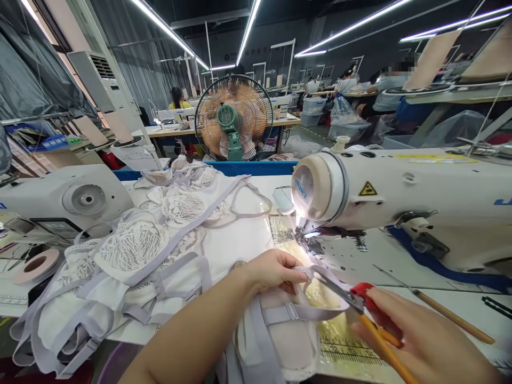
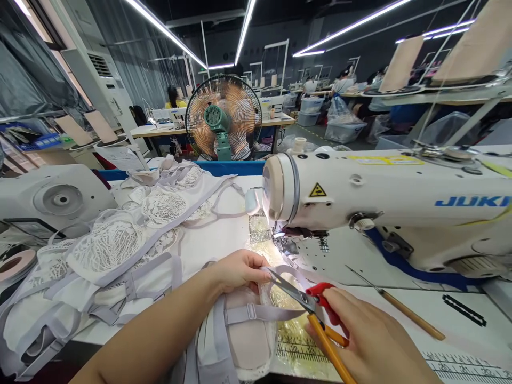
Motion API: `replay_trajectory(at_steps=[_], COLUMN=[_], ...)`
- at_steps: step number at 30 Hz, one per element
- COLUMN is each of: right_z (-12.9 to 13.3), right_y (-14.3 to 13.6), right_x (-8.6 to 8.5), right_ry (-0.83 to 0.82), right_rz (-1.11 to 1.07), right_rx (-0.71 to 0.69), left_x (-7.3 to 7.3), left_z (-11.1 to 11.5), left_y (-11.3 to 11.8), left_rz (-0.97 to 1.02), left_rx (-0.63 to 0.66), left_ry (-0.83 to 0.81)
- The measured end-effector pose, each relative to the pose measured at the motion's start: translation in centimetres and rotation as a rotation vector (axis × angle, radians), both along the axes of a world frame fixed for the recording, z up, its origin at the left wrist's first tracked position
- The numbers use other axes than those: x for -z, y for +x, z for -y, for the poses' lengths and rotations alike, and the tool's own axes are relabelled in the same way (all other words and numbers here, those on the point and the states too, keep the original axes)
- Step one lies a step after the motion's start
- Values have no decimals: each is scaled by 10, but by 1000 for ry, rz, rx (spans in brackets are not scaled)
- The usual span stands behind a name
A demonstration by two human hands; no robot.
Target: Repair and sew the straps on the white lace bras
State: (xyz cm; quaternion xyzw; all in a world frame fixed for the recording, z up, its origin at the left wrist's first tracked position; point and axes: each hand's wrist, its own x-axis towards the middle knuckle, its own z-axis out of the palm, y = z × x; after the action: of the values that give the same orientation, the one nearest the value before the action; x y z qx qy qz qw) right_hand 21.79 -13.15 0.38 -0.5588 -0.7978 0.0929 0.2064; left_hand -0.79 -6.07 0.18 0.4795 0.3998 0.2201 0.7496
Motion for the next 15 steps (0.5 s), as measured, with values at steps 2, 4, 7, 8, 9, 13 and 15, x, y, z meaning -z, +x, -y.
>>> replay_trajectory(at_steps=[2,4,7,8,9,13,15], right_z=[-3,-6,-9,-11,-12,-15,-16], right_y=[9,17,26,28,30,31,29], right_x=[9,18,28,30,31,33,33], right_ry=[45,73,52,39,28,-8,-34], right_rz=[159,252,311,319,323,323,319], right_rx=[-37,-29,26,38,44,38,44], left_x=[1,1,0,-1,-1,-1,0], left_z=[0,0,-1,-1,0,-1,-1], left_y=[-1,-1,-2,-2,-2,-2,-2], left_rz=[10,15,9,4,-1,-8,4], left_rx=[5,-1,-6,-5,-4,-15,-20], left_ry=[-20,-35,-49,-54,-59,-71,-77])
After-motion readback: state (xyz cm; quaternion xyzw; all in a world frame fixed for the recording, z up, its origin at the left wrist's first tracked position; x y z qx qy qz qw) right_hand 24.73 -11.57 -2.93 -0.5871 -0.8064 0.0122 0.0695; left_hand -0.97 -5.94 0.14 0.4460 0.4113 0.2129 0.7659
